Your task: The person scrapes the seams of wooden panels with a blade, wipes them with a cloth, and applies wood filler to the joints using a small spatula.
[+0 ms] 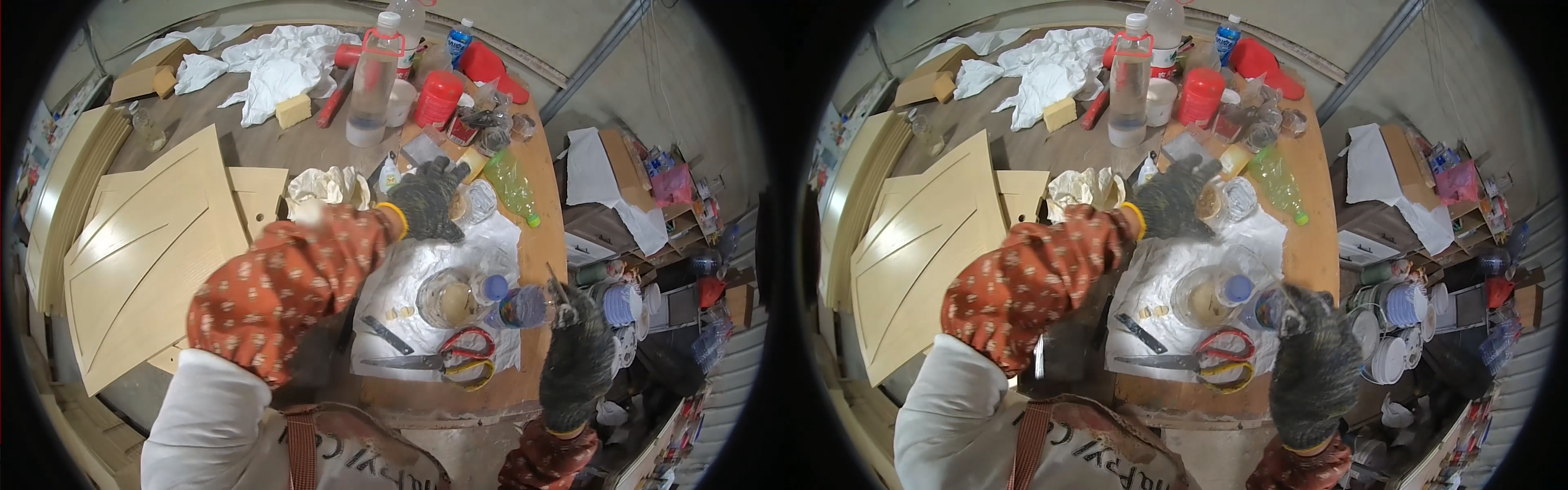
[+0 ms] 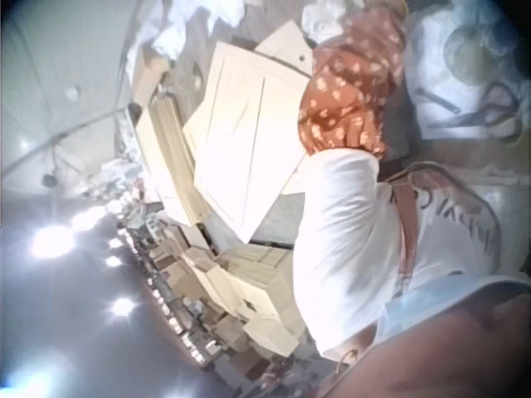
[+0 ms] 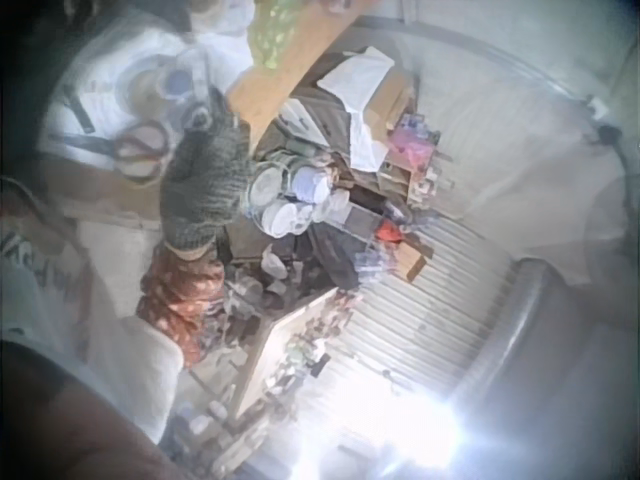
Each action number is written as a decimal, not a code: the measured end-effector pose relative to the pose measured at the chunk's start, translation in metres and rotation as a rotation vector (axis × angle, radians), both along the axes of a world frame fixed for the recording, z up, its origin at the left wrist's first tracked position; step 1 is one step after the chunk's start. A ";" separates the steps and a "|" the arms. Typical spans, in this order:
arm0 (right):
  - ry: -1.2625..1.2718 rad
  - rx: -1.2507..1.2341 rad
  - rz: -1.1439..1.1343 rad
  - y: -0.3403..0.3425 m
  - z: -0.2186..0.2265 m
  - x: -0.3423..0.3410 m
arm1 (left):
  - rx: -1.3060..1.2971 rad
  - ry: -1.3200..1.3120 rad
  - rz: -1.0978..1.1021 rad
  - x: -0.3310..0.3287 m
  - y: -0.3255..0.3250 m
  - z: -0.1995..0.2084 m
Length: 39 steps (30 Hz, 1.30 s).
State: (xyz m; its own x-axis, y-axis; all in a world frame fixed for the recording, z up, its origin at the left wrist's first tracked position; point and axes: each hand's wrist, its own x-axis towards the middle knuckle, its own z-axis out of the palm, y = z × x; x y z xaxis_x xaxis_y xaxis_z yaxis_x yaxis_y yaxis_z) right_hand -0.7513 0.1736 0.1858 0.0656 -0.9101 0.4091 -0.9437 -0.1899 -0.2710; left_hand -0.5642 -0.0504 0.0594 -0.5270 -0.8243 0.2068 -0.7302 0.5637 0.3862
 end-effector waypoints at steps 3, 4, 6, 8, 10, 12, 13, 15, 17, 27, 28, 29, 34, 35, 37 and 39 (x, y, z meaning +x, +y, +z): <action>0.283 -0.140 0.146 -0.025 0.023 -0.005 | 0.290 0.044 -0.014 -0.018 -0.009 -0.002; 0.527 -0.196 0.159 -0.034 0.027 -0.005 | 0.265 0.032 -0.014 -0.018 -0.009 0.002; 0.451 -0.148 0.126 -0.055 0.029 -0.005 | 0.168 0.159 -0.056 -0.010 -0.012 0.016; 0.438 -0.080 0.091 -0.079 0.029 -0.007 | 0.013 0.305 -0.117 0.008 -0.016 0.037; 0.394 -0.037 0.112 -0.100 0.022 -0.006 | 0.132 0.400 -0.109 0.038 -0.028 0.059; 0.288 0.083 0.190 -0.122 0.013 -0.005 | 0.029 0.429 -0.120 0.082 -0.038 0.073; 0.313 0.037 0.264 -0.133 0.006 -0.003 | 0.014 0.361 -0.071 0.103 -0.045 0.077; 0.365 -0.059 0.412 -0.155 -0.012 0.002 | -0.085 0.165 0.076 0.134 -0.053 0.069; 0.441 0.032 0.367 -0.178 -0.033 0.008 | -0.271 -0.064 0.244 0.157 -0.061 0.053; 0.524 0.187 0.427 -0.233 -0.101 0.024 | -0.105 -0.265 0.113 0.124 -0.054 0.006; 0.525 0.155 0.419 -0.233 -0.104 0.026 | 0.050 -0.223 0.050 0.102 -0.055 -0.001; 0.537 0.157 0.427 -0.234 -0.107 0.027 | 0.043 0.058 -0.126 0.085 -0.050 -0.012; 0.390 0.035 0.629 -0.239 -0.110 0.022 | 0.073 0.434 -0.106 -0.009 -0.029 -0.077; 0.356 0.026 0.703 -0.241 -0.108 0.021 | 0.170 0.455 -0.025 -0.014 -0.023 -0.084; 0.405 0.110 0.700 -0.240 -0.098 0.018 | 0.126 0.627 0.121 -0.023 -0.012 -0.082; 0.501 0.280 0.583 -0.235 -0.083 0.021 | 0.134 0.749 0.140 -0.023 -0.002 -0.064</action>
State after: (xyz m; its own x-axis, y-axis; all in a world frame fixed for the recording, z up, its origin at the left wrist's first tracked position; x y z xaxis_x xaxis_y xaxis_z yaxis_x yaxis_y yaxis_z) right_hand -0.7301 -0.0614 0.1026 0.6745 -0.7376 -0.0320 -0.7362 -0.6752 0.0468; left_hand -0.5876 -0.0527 -0.0046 -0.1748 -0.9160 0.3612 -0.3079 0.3993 0.8636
